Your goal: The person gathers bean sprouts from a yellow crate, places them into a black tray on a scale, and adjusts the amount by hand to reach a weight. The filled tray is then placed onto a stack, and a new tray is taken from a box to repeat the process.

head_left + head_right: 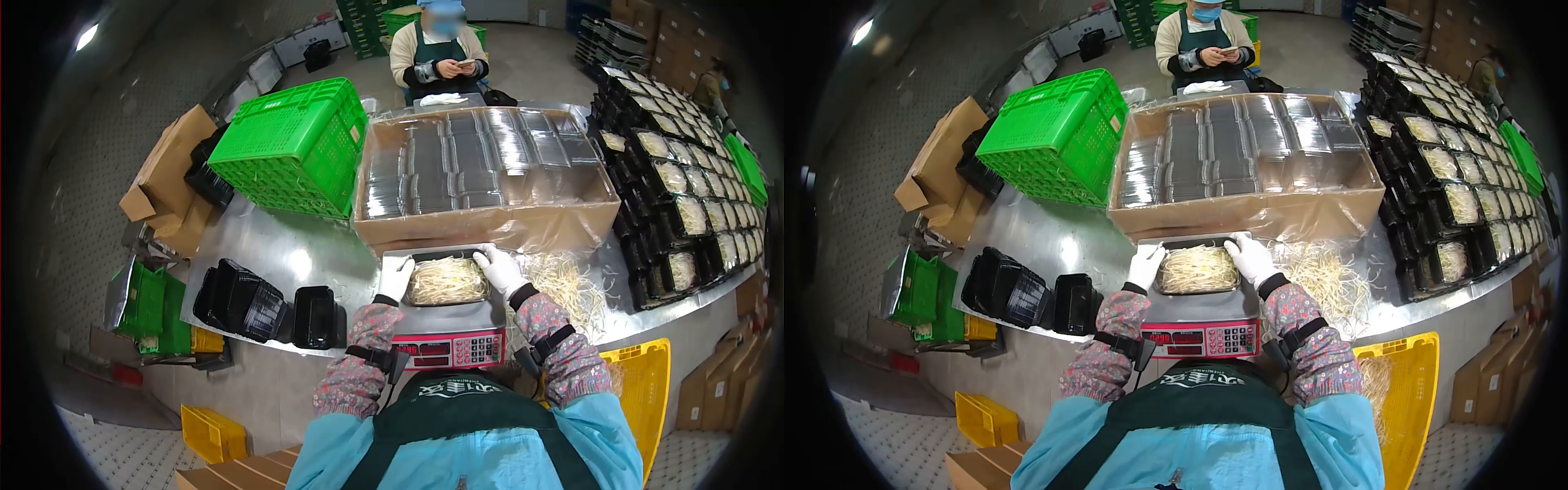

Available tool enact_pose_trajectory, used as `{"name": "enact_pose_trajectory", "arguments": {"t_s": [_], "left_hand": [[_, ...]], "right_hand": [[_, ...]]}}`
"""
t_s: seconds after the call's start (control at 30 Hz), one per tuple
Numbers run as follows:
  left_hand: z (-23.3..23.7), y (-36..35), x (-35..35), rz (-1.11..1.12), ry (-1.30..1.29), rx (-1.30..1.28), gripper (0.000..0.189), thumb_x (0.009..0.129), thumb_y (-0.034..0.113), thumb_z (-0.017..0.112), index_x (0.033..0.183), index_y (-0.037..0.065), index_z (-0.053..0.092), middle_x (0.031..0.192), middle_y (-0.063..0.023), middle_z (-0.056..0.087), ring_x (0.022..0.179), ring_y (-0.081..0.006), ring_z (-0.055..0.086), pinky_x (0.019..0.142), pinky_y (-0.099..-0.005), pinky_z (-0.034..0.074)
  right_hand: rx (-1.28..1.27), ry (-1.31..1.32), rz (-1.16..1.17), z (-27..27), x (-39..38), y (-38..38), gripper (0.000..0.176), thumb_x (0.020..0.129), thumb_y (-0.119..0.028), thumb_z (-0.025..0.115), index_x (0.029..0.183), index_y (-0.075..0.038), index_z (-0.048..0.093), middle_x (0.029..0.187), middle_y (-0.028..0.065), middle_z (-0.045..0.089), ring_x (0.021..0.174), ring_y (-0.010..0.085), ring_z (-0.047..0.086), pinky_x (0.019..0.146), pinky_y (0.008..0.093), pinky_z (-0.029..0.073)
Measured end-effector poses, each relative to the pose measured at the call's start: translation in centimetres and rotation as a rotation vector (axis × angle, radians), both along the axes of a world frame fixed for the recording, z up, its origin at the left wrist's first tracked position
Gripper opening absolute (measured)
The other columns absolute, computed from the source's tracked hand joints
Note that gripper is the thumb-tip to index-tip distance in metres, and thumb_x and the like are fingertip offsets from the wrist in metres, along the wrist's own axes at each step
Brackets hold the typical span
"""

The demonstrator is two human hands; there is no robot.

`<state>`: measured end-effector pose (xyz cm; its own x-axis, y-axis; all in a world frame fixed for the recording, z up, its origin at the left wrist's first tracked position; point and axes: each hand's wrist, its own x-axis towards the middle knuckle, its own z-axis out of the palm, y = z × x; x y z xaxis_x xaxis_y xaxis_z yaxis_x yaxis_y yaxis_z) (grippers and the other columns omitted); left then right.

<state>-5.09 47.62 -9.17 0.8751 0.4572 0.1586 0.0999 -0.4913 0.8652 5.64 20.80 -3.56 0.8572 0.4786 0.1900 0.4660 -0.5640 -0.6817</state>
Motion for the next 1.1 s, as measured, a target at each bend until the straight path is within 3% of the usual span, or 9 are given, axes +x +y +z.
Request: {"name": "enact_pose_trajectory", "arguments": {"t_s": [0.13,0.4,0.47,0.53,0.67,0.87,0.93,1.07,1.1], "left_hand": [[-0.9,0.6,-0.7,-0.045,0.063,-0.871,0.013,0.081,0.007,0.069,0.091,-0.001,0.069,0.087,-0.0075,0.068,0.075,-0.0180,0.063,0.068,-0.0327,0.052],[-1.1,-1.2,-1.7,0.100,-0.098,-0.578,0.027,0.082,0.015,0.074,0.101,-0.004,0.067,0.089,-0.0075,0.069,0.080,-0.0154,0.065,0.069,-0.0284,0.053],[5.6,-3.3,-5.2,0.066,0.097,-0.888,0.035,0.086,0.017,0.071,0.112,-0.004,0.061,0.098,-0.0094,0.067,0.086,-0.0172,0.065,0.068,-0.0311,0.056],[4.2,-3.3,-7.8,0.035,0.204,-0.893,0.030,0.091,0.014,0.064,0.115,-0.001,0.054,0.099,-0.0113,0.066,0.083,-0.0241,0.068,0.061,-0.0347,0.059],[4.4,-6.7,-9.9,-0.063,0.063,-1.390,0.015,0.090,0.002,0.058,0.104,0.001,0.057,0.097,-0.0132,0.065,0.082,-0.0265,0.067,0.071,-0.0387,0.060],[6.9,-8.5,-7.6,-0.088,-0.012,-1.231,0.015,0.081,-0.005,0.059,0.086,0.005,0.049,0.082,-0.0102,0.060,0.070,-0.0266,0.068,0.061,-0.0386,0.059],[9.1,-9.6,-6.5,-0.146,-0.005,-1.153,0.016,0.079,-0.003,0.062,0.080,0.006,0.049,0.075,-0.0046,0.048,0.056,-0.0227,0.061,0.056,-0.0366,0.058],[8.5,-10.8,-4.6,-0.667,-0.090,-0.174,0.016,0.081,-0.005,0.061,0.087,0.005,0.049,0.076,-0.0019,0.043,0.067,-0.0184,0.060,0.055,-0.0369,0.058],[8.9,-12.2,-4.0,-0.679,-0.009,-0.646,0.016,0.083,-0.005,0.060,0.093,0.003,0.050,0.081,-0.0038,0.048,0.073,-0.0191,0.062,0.059,-0.0371,0.059]], "right_hand": [[0.621,0.559,0.022,-4.1,1.0,1.0,0.019,0.092,-0.018,0.062,0.093,0.001,0.063,0.080,0.0034,0.064,0.076,0.0132,0.059,0.073,0.0277,0.047],[0.591,0.522,0.013,-4.3,1.1,0.4,0.023,0.092,-0.024,0.064,0.085,-0.003,0.060,0.076,-0.0011,0.060,0.069,0.0054,0.053,0.063,0.0230,0.044],[0.571,0.608,0.040,-2.8,0.1,-1.3,0.030,0.092,-0.032,0.064,0.089,-0.003,0.057,0.076,0.0003,0.060,0.064,0.0062,0.055,0.057,0.0230,0.045],[0.188,0.930,0.051,4.0,-3.0,-3.9,0.040,0.086,-0.036,0.072,0.095,-0.009,0.043,0.073,0.0053,0.061,0.043,0.0117,0.056,0.033,0.0233,0.041],[0.670,1.118,0.000,1.1,-5.9,-4.9,0.030,0.084,-0.009,0.072,0.089,-0.011,0.042,0.070,0.0069,0.062,0.045,0.0115,0.058,0.034,0.0220,0.041],[0.795,0.919,-0.039,5.8,-8.4,-7.7,0.028,0.085,-0.003,0.068,0.084,-0.011,0.041,0.062,0.0040,0.059,0.039,0.0098,0.053,0.032,0.0212,0.038],[0.569,0.852,0.007,6.1,-7.6,-10.6,0.025,0.084,-0.009,0.071,0.093,-0.008,0.047,0.086,0.0091,0.064,0.072,0.0120,0.062,0.058,0.0246,0.049],[0.428,0.228,0.055,8.4,-6.7,-16.7,0.062,0.083,-0.022,0.072,0.137,-0.005,0.046,0.126,0.0117,0.057,0.119,0.0231,0.052,0.099,0.0348,0.042],[0.384,0.286,0.092,10.9,-7.5,-17.9,0.056,0.084,-0.024,0.071,0.132,-0.004,0.051,0.125,0.0143,0.058,0.117,0.0253,0.054,0.099,0.0361,0.043]]}}
